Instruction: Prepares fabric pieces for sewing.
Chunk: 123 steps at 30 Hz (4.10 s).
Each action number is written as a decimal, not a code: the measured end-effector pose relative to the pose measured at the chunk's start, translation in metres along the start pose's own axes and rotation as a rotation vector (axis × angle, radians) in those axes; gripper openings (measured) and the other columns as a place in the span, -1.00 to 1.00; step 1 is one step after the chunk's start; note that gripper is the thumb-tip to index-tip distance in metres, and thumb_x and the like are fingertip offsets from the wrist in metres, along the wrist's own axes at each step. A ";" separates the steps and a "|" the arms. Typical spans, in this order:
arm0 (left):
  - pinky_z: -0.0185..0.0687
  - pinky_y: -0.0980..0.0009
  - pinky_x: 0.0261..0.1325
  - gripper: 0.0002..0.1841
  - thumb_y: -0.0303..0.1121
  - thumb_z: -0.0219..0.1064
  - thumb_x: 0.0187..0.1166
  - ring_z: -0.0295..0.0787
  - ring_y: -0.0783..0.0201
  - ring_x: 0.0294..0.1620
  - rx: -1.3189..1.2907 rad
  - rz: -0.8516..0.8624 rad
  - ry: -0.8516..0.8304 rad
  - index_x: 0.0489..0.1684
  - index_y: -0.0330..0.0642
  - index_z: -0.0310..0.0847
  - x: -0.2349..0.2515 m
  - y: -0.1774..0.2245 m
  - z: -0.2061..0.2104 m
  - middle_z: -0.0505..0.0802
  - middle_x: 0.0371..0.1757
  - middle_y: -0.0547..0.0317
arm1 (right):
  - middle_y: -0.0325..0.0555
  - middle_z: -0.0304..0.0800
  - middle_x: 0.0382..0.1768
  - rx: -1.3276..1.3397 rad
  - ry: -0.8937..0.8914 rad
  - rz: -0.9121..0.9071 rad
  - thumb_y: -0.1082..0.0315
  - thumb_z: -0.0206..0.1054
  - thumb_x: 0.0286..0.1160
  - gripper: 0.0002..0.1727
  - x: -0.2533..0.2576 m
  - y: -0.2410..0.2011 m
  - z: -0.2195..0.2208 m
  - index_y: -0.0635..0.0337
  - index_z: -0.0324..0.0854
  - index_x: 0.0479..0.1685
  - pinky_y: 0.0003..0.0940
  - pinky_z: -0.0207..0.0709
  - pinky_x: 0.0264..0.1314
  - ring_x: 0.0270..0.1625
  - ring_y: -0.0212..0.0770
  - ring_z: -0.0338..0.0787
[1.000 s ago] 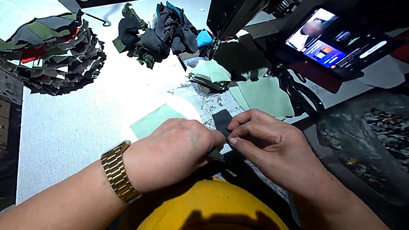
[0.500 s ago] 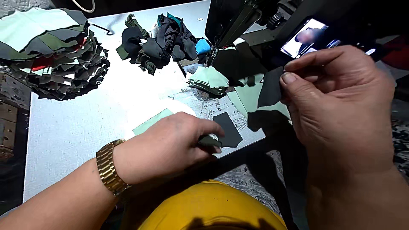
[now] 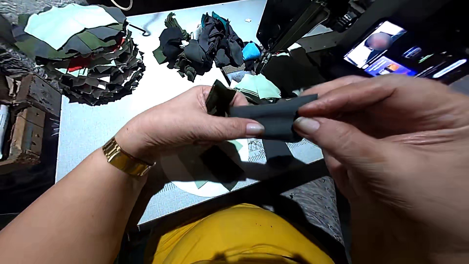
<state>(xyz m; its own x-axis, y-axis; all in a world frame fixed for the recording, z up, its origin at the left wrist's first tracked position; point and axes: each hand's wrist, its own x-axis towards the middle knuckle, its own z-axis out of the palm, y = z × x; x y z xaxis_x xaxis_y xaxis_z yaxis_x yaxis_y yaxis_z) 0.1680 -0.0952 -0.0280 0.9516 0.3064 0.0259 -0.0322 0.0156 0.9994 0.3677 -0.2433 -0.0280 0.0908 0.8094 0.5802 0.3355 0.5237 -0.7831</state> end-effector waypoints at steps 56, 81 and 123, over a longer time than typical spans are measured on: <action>0.45 0.48 -0.48 -0.83 -0.21 0.54 0.51 0.56 0.51 -0.56 0.991 -0.282 0.187 -0.44 0.03 0.70 0.000 0.002 -0.013 0.70 -0.57 0.42 | -0.11 0.68 -0.13 -0.711 -0.497 -0.211 0.46 0.22 0.49 -0.66 -0.039 0.036 0.026 0.08 0.88 0.08 -0.33 0.53 -0.18 -0.09 -0.13 0.63; 0.87 0.18 0.05 -0.61 -0.25 -0.03 0.83 0.88 0.08 -0.01 -0.734 -0.333 0.084 0.35 -0.24 0.60 0.007 -0.008 0.020 0.82 0.07 -0.12 | -0.18 0.68 -0.01 -0.451 0.012 -0.043 0.37 0.42 0.50 -0.88 -0.009 0.023 0.019 0.17 0.83 -0.15 -0.47 0.55 0.17 0.14 -0.31 0.64; 0.47 0.68 -0.51 -0.91 -0.53 0.30 0.63 0.56 0.53 -0.56 -0.054 -0.039 0.129 -0.26 -0.15 0.65 0.004 -0.005 0.001 0.75 -0.46 0.23 | -0.14 0.80 0.12 0.229 -0.129 0.438 0.32 0.35 0.56 -0.54 -0.014 0.036 0.017 0.17 0.56 0.45 -0.43 0.75 0.16 0.07 -0.29 0.83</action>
<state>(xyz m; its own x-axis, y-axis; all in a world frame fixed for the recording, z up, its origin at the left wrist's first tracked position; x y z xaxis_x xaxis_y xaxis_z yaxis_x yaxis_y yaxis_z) 0.1720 -0.0955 -0.0333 0.9051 0.4247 -0.0197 -0.0157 0.0797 0.9967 0.3627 -0.2313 -0.0678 0.0549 0.9846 0.1657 0.0762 0.1614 -0.9839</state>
